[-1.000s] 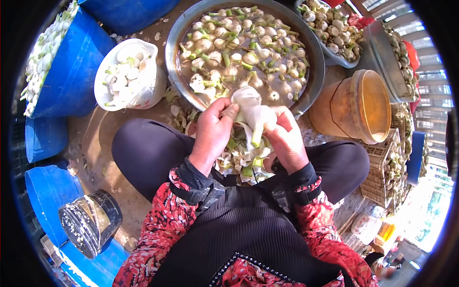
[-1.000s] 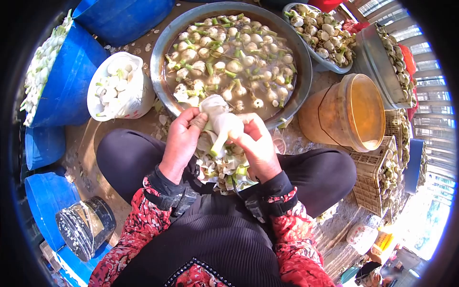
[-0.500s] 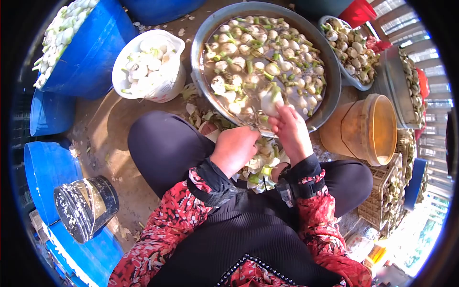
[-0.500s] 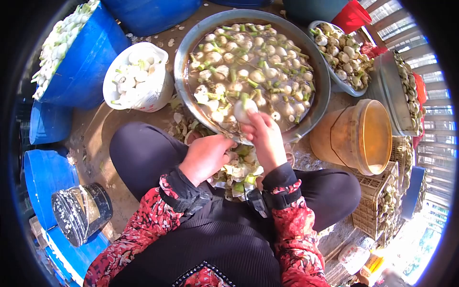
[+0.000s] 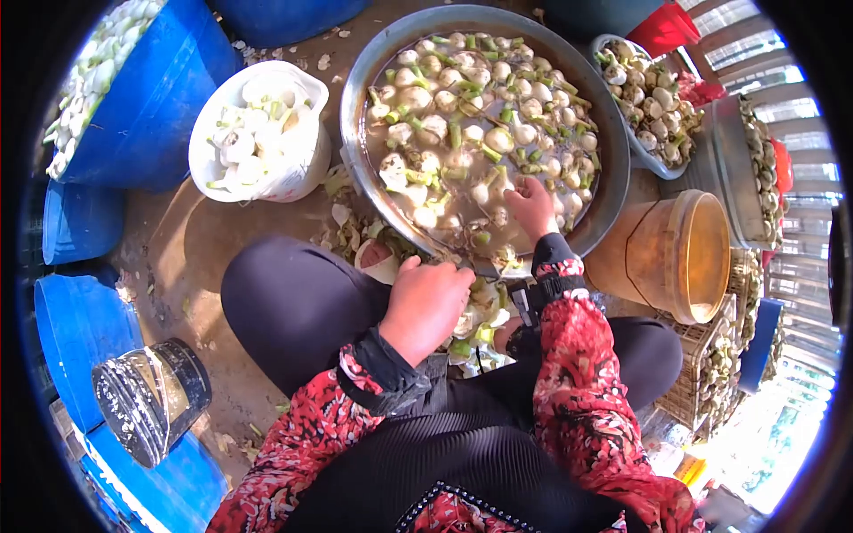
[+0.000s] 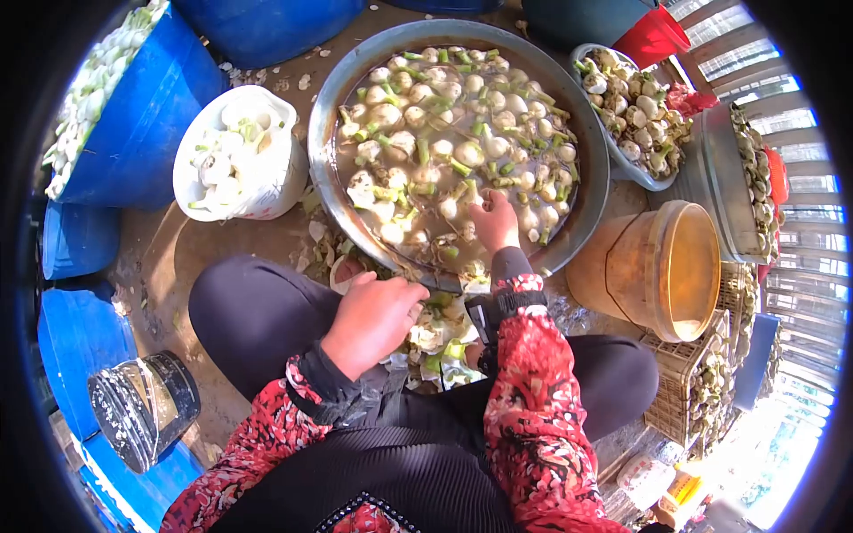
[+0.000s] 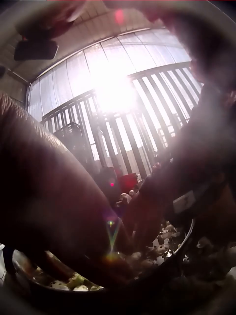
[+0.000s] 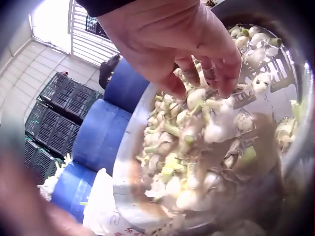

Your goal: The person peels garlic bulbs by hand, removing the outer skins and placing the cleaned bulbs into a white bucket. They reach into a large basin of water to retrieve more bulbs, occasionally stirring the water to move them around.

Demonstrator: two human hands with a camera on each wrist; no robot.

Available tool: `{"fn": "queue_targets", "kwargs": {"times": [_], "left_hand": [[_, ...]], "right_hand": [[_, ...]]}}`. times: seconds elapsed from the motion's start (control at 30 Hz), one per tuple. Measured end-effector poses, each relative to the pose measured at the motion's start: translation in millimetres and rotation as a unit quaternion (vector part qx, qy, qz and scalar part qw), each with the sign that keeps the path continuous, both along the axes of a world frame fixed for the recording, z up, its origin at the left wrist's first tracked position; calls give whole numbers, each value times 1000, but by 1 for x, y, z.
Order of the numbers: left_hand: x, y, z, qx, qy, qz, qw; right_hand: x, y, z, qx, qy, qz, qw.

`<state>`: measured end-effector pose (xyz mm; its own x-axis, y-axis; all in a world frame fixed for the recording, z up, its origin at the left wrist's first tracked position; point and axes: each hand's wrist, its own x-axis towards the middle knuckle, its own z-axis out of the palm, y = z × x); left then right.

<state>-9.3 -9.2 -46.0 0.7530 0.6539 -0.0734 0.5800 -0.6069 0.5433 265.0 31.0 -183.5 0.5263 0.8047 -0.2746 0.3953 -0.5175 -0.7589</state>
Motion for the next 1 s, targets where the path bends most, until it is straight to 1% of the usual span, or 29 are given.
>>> {"fn": "queue_targets", "kwargs": {"times": [0.03,0.07,0.13,0.17,0.2,0.27,0.3,0.37,0.4,0.43,0.47,0.5,0.53,0.6,0.63,0.67,0.7,0.73,0.8,0.83,0.87,0.93,1.0], "left_hand": [[2,0,1,-12,16,-2,1000],[4,0,1,-9,22,3,1000],[5,0,0,-31,17,4,999],[6,0,-1,-40,21,3,999],[7,1,3,-46,38,5,998],[9,1,2,-46,35,9,998],[10,2,2,-47,36,9,998],[14,4,0,-29,0,10,1000],[16,4,2,-36,-2,2,999],[16,9,9,-43,-38,30,998],[17,14,14,-47,-74,59,994],[18,16,16,-39,-121,88,988],[19,19,25,-59,-132,110,983],[19,22,30,-73,-188,150,968],[19,23,32,-71,-203,168,962],[19,24,36,-99,-222,190,951],[17,24,37,-74,-231,205,948],[15,25,37,-46,-240,220,945],[12,24,37,-13,-236,219,947],[11,23,36,1,-230,208,951],[9,22,35,15,-225,197,954],[7,20,36,17,-211,172,962],[6,16,37,21,-199,148,969]], "right_hand": [[3,8,-12,-18,-47,15,999],[4,13,-24,-15,-41,20,999],[-1,26,-39,-79,-207,60,973],[-4,31,-43,-113,-178,86,974],[1,28,-57,-105,-179,141,968],[-2,23,-61,-77,-140,160,974],[-5,25,-59,-77,-139,160,974],[-12,20,-56,-47,-74,119,989],[-18,15,-45,-55,-76,111,989],[-26,14,-25,-31,100,30,994],[-32,14,1,1,270,-52,962],[-37,8,35,-11,352,-48,935],[-37,-4,44,19,453,-56,889],[-55,-20,82,28,582,-105,806],[-61,-31,95,53,594,-80,799],[-68,-41,107,77,606,-55,790],[-77,-49,120,106,589,-25,801],[-84,-58,134,111,570,-10,814],[-97,-72,155,93,471,9,877],[-98,-78,163,73,441,17,895],[-100,-83,164,74,441,14,894],[-101,-95,163,49,363,20,930],[-104,-104,166,54,349,10,936]]}}
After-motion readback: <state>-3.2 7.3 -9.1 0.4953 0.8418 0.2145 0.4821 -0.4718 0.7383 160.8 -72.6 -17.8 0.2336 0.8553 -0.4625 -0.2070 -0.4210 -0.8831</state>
